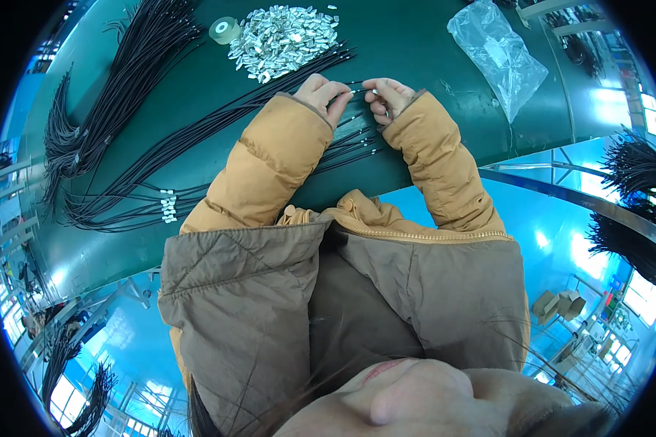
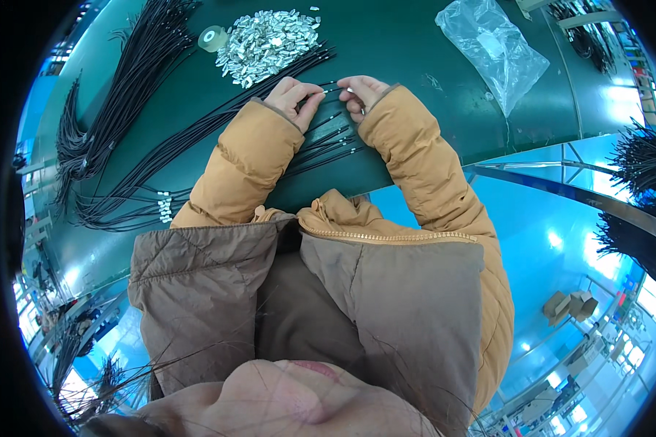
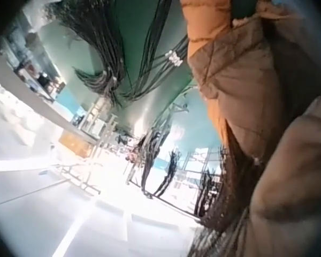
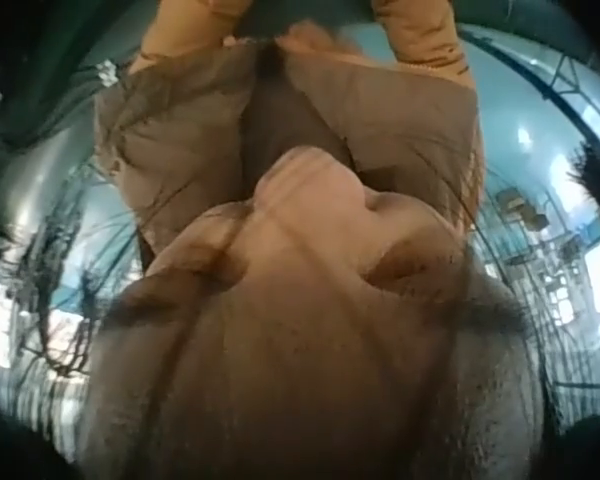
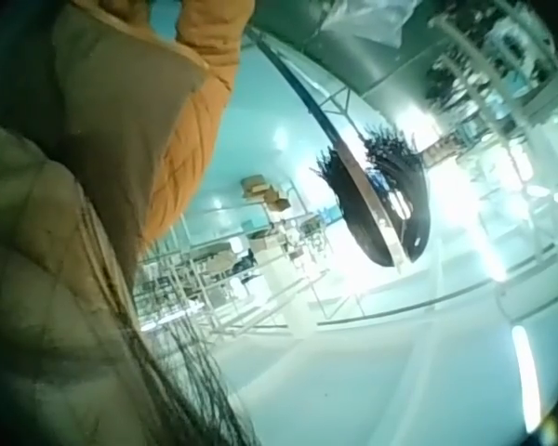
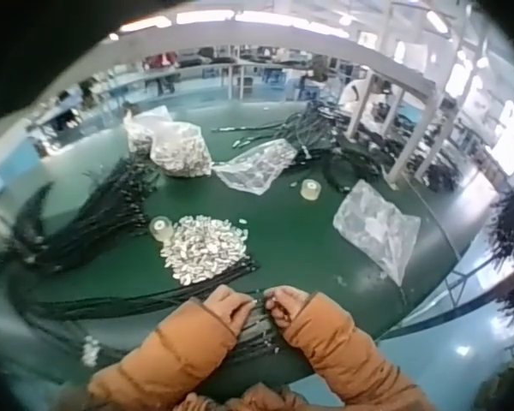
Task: The person assembles connectors onto cables by hand.
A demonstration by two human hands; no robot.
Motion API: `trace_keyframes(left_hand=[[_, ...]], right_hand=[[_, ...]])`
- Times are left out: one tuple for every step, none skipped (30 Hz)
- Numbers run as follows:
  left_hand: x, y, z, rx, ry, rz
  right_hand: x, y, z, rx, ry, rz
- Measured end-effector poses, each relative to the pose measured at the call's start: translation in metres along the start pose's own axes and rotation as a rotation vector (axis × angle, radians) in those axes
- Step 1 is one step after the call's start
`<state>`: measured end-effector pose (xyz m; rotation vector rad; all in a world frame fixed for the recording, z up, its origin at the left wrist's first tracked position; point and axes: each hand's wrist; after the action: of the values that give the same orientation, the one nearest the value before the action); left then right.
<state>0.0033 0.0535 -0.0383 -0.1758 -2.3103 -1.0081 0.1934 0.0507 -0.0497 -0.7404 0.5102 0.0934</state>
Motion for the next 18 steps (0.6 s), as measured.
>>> trace_keyframes(left_hand=[[-0.0013, -0.0011, 0.0016, 0.0, -0.001, -0.004], [-0.002, -0.0017, 0.0022, 0.001, -0.001, -0.003], [-0.0025, -0.0022, 0.0028, 0.002, -0.004, -0.001], [-0.003, -0.0028, 0.0035, 0.004, -0.007, 0.002], [-0.0036, -0.0033, 0.0042, 0.006, -0.01, 0.005], [-0.0042, -0.0038, 0.0048, 0.007, -0.012, 0.007], [-0.0046, -0.0038, 0.0048, 0.007, -0.012, 0.007], [-0.0052, -0.0038, 0.0047, 0.008, -0.014, 0.007], [-0.0058, -0.0038, 0.0047, 0.008, -0.017, 0.007], [-0.0064, -0.0038, 0.0047, 0.009, -0.02, 0.006], [-0.0071, -0.0039, 0.0047, 0.009, -0.023, 0.006], [-0.0072, -0.0038, 0.0044, 0.01, -0.022, 0.006], [-0.0074, -0.0038, 0.0041, 0.012, -0.015, 0.01], [-0.0074, -0.0037, 0.0037, 0.013, -0.007, 0.014], [-0.0073, -0.0035, 0.0032, 0.015, 0.0, 0.018], [-0.0074, -0.0034, 0.003, 0.017, 0.008, 0.022], [-0.0085, -0.0034, 0.0031, 0.017, 0.007, 0.022], [-0.0096, -0.0035, 0.0034, 0.016, 0.001, 0.018]], right_hand=[[-0.0008, 0.0002, 0.0002, -0.009, 0.02, 0.013], [-0.0014, -0.0001, 0.0003, -0.009, 0.021, 0.013], [-0.0024, -0.0007, 0.0006, -0.005, -0.01, -0.011], [-0.0036, -0.0015, 0.001, 0.001, -0.04, -0.035], [-0.0045, -0.0021, 0.0011, 0.006, -0.071, -0.059], [-0.0048, -0.0026, 0.0009, 0.011, -0.102, -0.083], [-0.0047, -0.0031, 0.0008, 0.011, -0.102, -0.082], [-0.0045, -0.0036, 0.0007, 0.031, -0.095, -0.095], [-0.0043, -0.0041, 0.0006, 0.051, -0.088, -0.107], [-0.004, -0.0046, 0.0005, 0.071, -0.081, -0.119], [-0.0037, -0.0051, 0.0005, 0.091, -0.074, -0.132], [-0.004, -0.0055, 0.0003, 0.09, -0.074, -0.131], [-0.0048, -0.0059, 0.0002, 0.094, -0.07, -0.117], [-0.0059, -0.0063, 0.0002, 0.098, -0.065, -0.103], [-0.0069, -0.0064, 0.0001, 0.101, -0.06, -0.089], [-0.0076, -0.0062, -0.0001, 0.104, -0.055, -0.074], [-0.0073, -0.0055, -0.0008, 0.104, -0.055, -0.075], [-0.0068, -0.0045, -0.0021, 0.11, -0.046, -0.082]])
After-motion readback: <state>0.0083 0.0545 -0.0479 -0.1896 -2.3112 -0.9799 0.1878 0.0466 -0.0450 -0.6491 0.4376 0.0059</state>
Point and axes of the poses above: each hand's wrist, its own y-axis towards the middle knuckle, its own x-axis out of the back of the hand, z = x × y, and after that the axes turned 14 degrees about -x, right-handed
